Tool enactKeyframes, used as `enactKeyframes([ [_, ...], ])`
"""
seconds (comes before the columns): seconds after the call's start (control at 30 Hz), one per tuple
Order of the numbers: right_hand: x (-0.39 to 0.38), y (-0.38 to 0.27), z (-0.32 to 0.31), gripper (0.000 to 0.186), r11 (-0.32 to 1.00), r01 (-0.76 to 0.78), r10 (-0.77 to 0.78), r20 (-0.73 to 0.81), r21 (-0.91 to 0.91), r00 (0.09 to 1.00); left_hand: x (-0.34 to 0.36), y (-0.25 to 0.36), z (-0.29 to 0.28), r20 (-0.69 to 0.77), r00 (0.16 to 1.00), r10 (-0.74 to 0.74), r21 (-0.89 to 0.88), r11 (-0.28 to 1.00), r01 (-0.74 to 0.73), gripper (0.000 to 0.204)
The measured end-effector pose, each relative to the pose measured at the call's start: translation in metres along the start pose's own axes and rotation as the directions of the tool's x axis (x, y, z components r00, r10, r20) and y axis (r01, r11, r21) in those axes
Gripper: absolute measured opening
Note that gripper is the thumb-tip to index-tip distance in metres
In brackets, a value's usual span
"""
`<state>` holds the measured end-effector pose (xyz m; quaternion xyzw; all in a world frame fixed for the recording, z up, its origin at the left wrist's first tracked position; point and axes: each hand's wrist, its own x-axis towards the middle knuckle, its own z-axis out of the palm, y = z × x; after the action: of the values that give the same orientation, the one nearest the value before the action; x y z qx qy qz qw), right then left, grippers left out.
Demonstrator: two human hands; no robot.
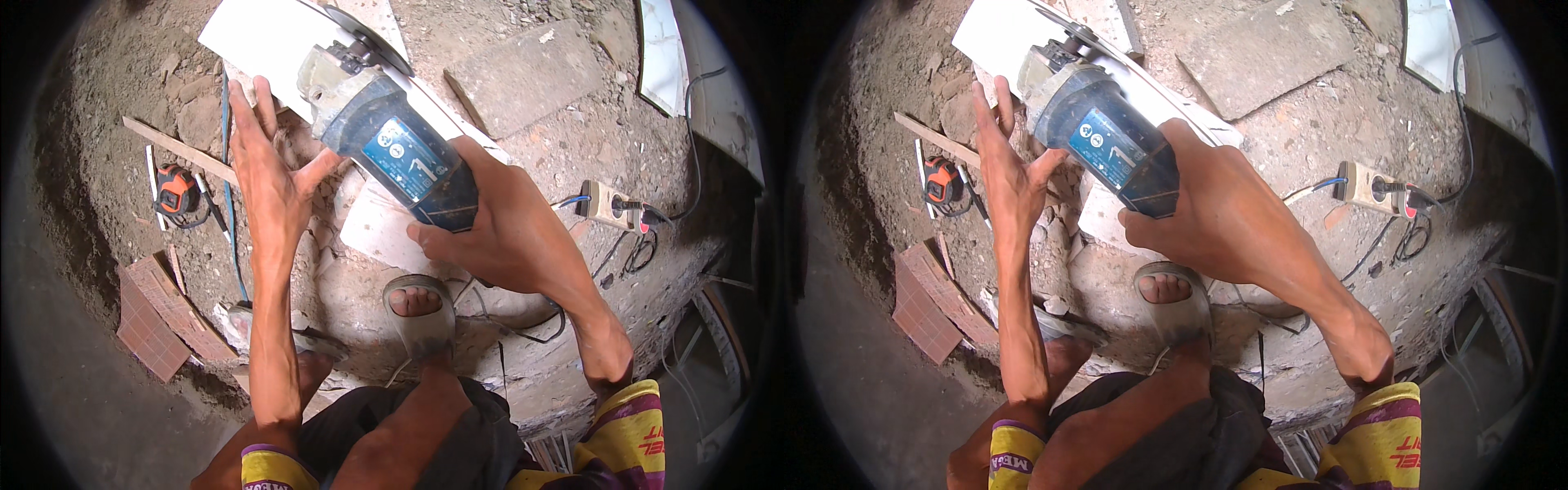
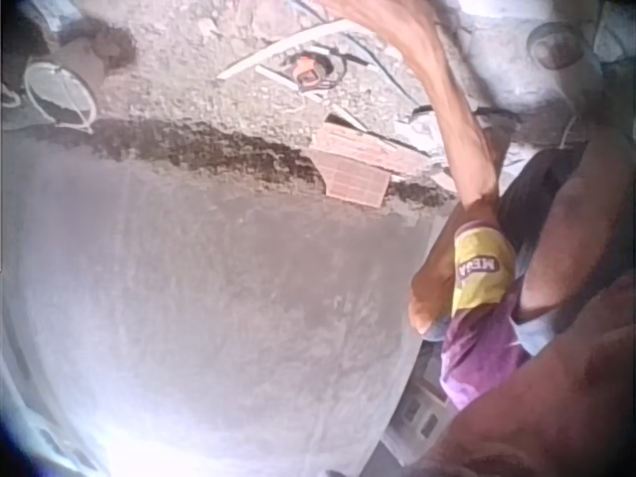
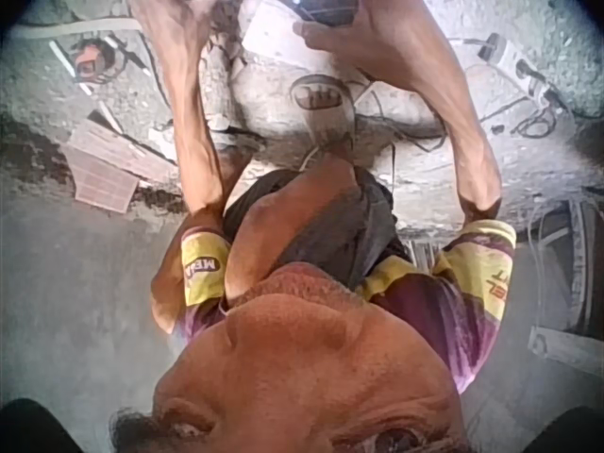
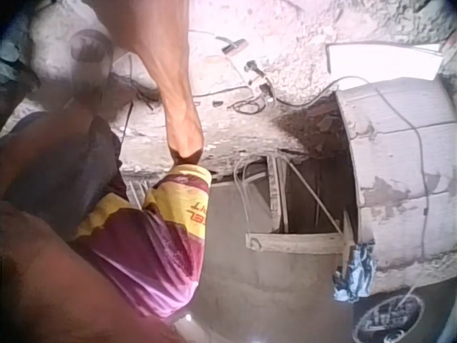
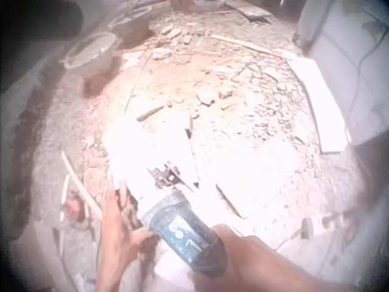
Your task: The person wipes a tile with a cloth, measures its length using a tape measure, marks a line with a pen and a wooden strip, and then cuts along the line using a power grinder.
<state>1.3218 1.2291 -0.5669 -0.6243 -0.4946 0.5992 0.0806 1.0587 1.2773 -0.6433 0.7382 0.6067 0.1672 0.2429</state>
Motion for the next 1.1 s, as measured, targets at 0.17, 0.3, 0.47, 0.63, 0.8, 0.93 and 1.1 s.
enactKeyframes([
  [0.17,-0.004,0.002,-0.001,0.057,0.997,-0.065,0.063,0.041,0.040,0.997,-0.001,-0.002,0.000,-0.004,1.000,0.006,0.008,1.000,-0.006,0.130],
  [0.3,-0.010,0.008,-0.001,0.059,0.999,-0.028,0.027,0.021,0.033,0.999,-0.001,-0.001,0.001,-0.016,1.000,0.024,0.015,1.000,-0.023,0.129],
  [0.47,-0.015,0.010,-0.002,0.059,0.999,-0.040,0.039,0.026,0.012,0.999,-0.001,0.002,-0.001,-0.010,1.000,0.009,0.036,0.999,-0.008,0.126],
  [0.63,-0.020,0.018,0.000,0.057,0.999,-0.012,0.011,0.007,0.047,1.000,-0.001,0.000,0.001,-0.010,0.999,0.035,0.051,0.998,-0.034,0.125],
  [0.8,-0.024,0.020,0.000,0.056,0.999,0.021,-0.020,-0.020,0.049,1.000,-0.001,-0.002,0.000,-0.008,0.999,0.034,0.051,0.998,-0.034,0.125],
  [0.93,-0.030,0.023,-0.001,0.056,0.998,0.017,-0.016,-0.023,0.058,1.000,-0.001,0.000,0.002,-0.013,1.000,0.023,0.058,0.998,-0.022,0.127],
  [1.1,-0.033,0.026,0.000,0.056,0.998,0.015,-0.014,-0.020,0.065,1.000,0.000,-0.002,0.002,-0.017,0.999,0.031,0.052,0.998,-0.030,0.131],
])
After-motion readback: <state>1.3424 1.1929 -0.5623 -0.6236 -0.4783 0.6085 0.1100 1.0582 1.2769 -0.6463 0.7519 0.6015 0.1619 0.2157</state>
